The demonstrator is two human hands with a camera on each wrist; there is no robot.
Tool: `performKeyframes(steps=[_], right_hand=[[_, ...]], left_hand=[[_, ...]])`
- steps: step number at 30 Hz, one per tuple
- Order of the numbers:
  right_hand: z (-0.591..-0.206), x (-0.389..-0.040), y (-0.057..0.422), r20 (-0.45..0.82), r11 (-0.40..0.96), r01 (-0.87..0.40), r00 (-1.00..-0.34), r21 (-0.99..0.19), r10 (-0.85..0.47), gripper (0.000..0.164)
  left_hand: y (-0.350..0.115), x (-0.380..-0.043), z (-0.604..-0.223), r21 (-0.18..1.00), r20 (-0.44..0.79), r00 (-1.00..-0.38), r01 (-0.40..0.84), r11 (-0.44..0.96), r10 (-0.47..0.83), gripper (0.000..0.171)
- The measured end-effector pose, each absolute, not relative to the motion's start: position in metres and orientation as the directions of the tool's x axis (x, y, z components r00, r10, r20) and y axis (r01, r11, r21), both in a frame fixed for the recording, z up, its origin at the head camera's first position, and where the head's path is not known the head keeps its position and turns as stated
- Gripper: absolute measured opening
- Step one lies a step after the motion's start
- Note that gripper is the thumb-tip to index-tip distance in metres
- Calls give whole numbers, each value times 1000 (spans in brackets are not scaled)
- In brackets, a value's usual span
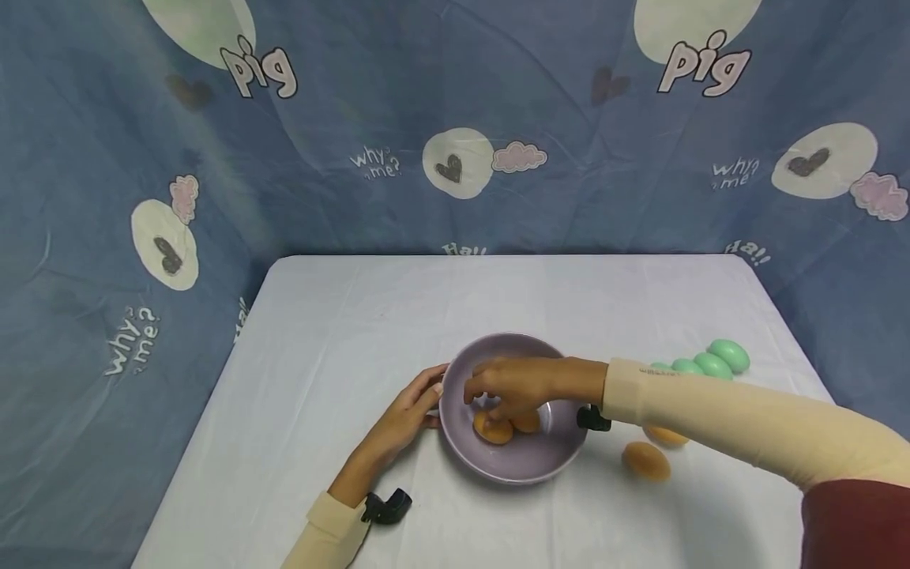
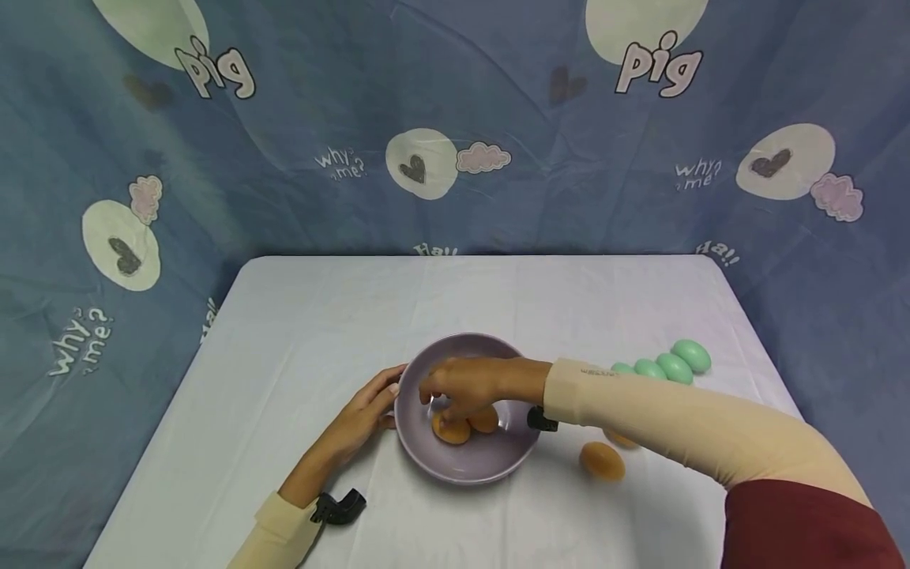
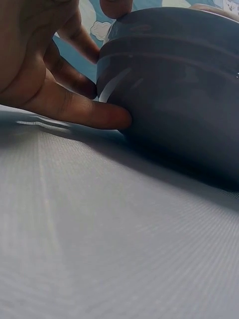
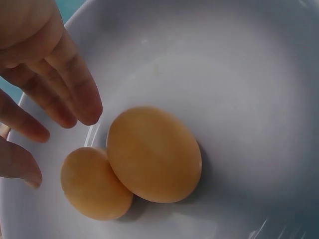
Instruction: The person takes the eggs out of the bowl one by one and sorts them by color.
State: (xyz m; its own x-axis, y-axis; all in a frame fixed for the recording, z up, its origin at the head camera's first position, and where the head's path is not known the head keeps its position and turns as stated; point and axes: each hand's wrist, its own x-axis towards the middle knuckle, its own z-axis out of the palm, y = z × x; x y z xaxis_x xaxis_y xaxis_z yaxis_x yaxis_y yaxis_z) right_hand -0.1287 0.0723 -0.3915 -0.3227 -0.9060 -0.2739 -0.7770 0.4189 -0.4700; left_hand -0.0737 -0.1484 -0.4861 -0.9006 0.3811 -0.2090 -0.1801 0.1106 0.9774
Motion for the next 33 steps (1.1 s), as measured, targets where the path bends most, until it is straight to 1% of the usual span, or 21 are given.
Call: performKeyframes(steps=[8, 19, 26, 33], right_hand=[[-395, -129, 70, -309, 436, -785, -323, -440, -894, 31], [-403, -126, 63, -341, 442, -790, -313, -424, -887, 37], [-407, -125, 63, -363, 457, -784, -316, -421, -877, 35], [-412, -125, 64, -370, 441, -799, -297, -409, -880, 34]], left_hand=[[-149, -74, -489, 982, -188, -902, -162, 99, 389, 46], [-152, -71, -489, 981, -195, -901, -170, 98, 387, 45], [-153, -72, -489, 982, -188, -900, -167, 88, 392, 45], [-151, -74, -490, 981, -191, -905, -165, 98, 379, 45]])
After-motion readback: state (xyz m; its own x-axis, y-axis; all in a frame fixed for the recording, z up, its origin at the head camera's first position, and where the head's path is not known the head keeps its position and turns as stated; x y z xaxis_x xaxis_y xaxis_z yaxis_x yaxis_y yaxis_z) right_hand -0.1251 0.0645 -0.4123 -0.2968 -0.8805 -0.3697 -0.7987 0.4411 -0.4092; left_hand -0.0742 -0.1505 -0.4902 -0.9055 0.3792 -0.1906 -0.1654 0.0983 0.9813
